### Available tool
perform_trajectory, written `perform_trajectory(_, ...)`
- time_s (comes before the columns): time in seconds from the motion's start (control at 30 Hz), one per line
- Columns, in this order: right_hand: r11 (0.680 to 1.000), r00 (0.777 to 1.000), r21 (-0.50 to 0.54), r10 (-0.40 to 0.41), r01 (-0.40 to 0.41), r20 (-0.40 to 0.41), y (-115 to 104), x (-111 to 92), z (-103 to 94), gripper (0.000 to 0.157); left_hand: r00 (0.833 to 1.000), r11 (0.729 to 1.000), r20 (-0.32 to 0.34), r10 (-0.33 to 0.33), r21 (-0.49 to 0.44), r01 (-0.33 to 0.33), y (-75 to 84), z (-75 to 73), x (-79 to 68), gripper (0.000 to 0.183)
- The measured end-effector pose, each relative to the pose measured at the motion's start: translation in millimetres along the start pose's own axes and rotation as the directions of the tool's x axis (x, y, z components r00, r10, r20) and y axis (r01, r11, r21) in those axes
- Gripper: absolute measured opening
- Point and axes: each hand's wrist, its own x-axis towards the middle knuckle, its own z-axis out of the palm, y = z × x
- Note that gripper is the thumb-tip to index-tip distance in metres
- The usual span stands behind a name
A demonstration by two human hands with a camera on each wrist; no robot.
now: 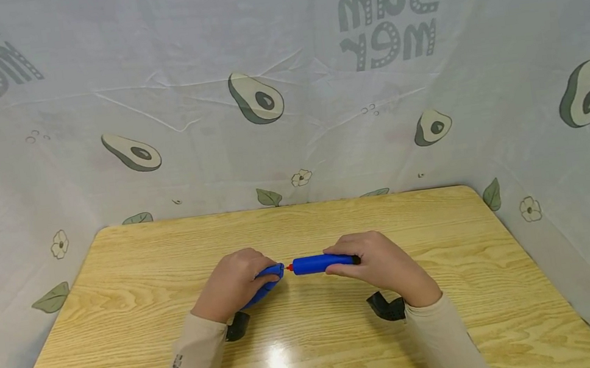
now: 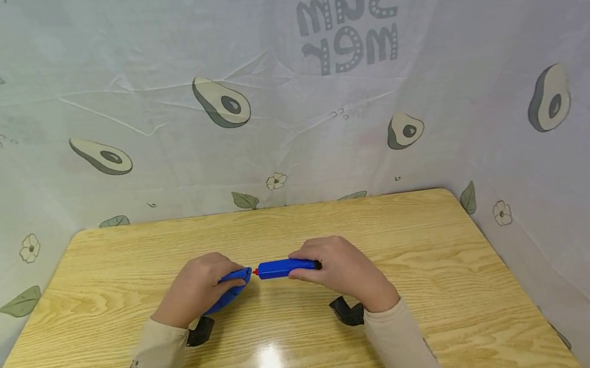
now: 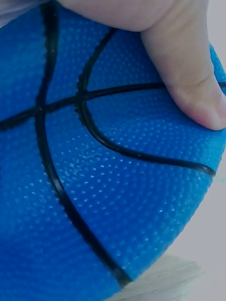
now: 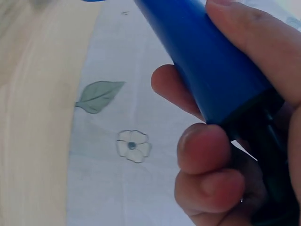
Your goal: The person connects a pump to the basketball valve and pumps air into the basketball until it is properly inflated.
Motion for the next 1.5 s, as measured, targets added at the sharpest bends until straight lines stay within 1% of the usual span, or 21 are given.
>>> perform_trajectory(0.23, 0.999, 0.999, 0.031, 0.034, -0.034, 0.0, 7.8, 2.7, 9.2, 0.032, 1.0, 0.998, -0.004, 0.019, 0.053, -0.019, 0.4, 4.8, 2.2, 0.016)
perform_trajectory(0.47, 0.994, 0.997, 0.087, 0.071, -0.072, 0.015, 12.8, 5.0, 19.1, 0.033, 1.0, 0.997, 0.002, 0.005, 0.083, -0.005, 2.1, 7.2, 2.8, 0.017)
perform_trajectory(0.87, 0.991, 0.995, 0.092, 0.098, -0.099, 0.018, 12.9, 9.2, 23.9, 0.032, 1.0, 0.994, 0.01, 0.017, 0.112, -0.018, 3.8, 8.5, 5.4, 0.019)
perform_trajectory(1.1, 0.991, 0.994, 0.085, 0.104, -0.106, 0.027, 14.5, 8.5, 26.3, 0.034, 1.0, 0.995, 0.017, -0.003, 0.099, 0.001, 3.1, 8.1, 3.9, 0.019)
perform_trajectory(1.33, 0.993, 0.995, 0.067, 0.09, -0.092, 0.03, 18.8, 5.5, 25.1, 0.034, 0.998, 0.997, 0.055, -0.027, 0.07, 0.023, 2.5, 8.3, 4.1, 0.023)
perform_trajectory(1.5, 0.994, 0.996, 0.063, 0.083, -0.085, 0.027, 20.5, 4.7, 24.2, 0.035, 0.998, 0.999, 0.05, -0.027, 0.046, 0.024, 1.3, 9.0, 4.7, 0.025)
